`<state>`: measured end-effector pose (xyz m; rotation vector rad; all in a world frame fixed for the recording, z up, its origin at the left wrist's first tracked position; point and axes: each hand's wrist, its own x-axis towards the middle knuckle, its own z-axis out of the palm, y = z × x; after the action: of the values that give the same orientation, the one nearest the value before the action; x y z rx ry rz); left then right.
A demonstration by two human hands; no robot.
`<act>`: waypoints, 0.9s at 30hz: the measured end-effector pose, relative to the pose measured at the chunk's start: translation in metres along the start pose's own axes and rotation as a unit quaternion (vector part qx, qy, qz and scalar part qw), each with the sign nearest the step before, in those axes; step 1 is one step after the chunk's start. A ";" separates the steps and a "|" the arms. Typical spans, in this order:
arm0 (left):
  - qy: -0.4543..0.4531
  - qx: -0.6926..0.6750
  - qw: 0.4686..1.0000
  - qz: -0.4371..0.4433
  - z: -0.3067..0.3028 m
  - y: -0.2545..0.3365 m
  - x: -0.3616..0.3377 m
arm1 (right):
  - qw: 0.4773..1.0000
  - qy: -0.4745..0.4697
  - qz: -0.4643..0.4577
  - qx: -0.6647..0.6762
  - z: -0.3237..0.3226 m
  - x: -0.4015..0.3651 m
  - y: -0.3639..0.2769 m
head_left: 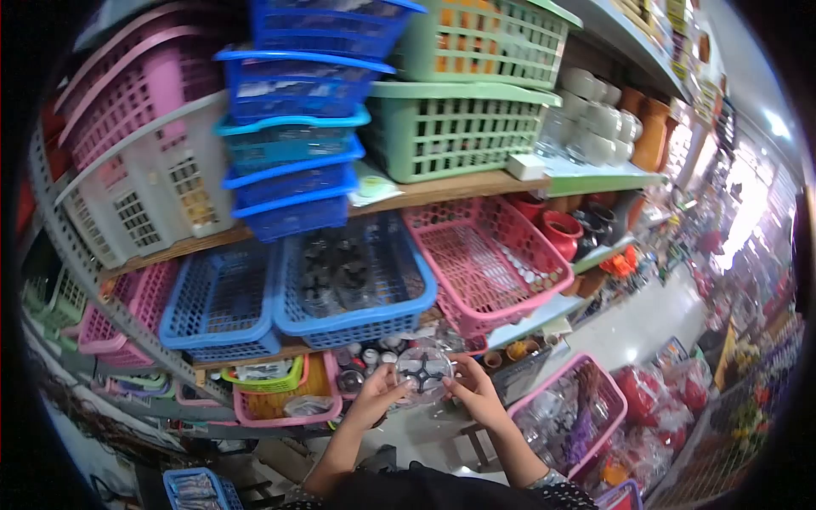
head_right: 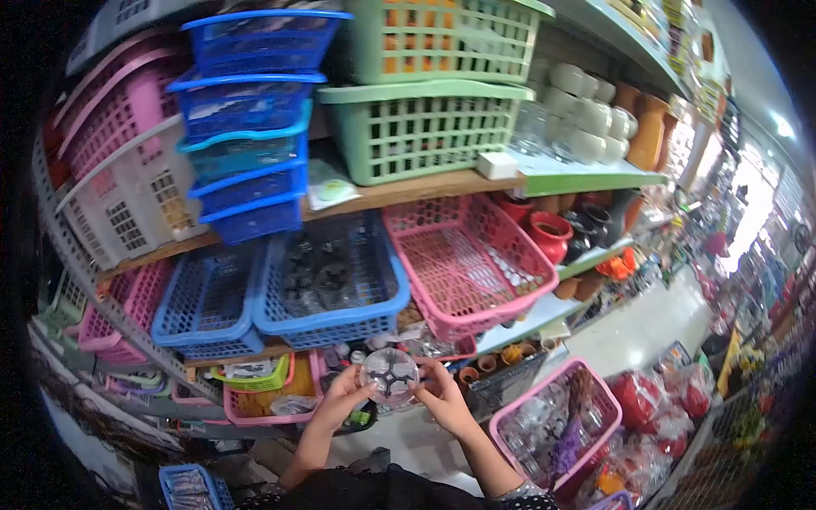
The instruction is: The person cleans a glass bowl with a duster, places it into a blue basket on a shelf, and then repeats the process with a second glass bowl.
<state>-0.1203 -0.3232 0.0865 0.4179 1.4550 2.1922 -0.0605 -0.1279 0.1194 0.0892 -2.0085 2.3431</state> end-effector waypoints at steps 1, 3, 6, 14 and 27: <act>0.003 0.003 1.000 0.025 -0.008 0.014 -0.003 | 1.000 -0.026 -0.009 0.009 0.010 0.010 -0.003; 0.031 0.033 0.995 0.090 -0.024 0.039 -0.008 | 0.998 -0.055 -0.014 0.019 0.028 0.033 -0.002; 0.069 0.063 0.986 0.140 -0.048 0.078 -0.008 | 0.995 -0.062 0.026 0.075 0.061 0.066 -0.013; 0.114 0.331 0.917 0.193 -0.114 0.180 0.047 | 0.993 -0.057 0.010 0.102 0.126 0.170 -0.048; 0.135 0.767 0.556 0.290 -0.337 0.160 0.283 | 0.993 0.053 -0.097 0.048 0.210 0.343 -0.047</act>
<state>-0.5601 -0.4842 0.1000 1.2134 3.4904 0.4914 -0.3968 -0.3268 0.2245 0.1540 -1.7535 2.2715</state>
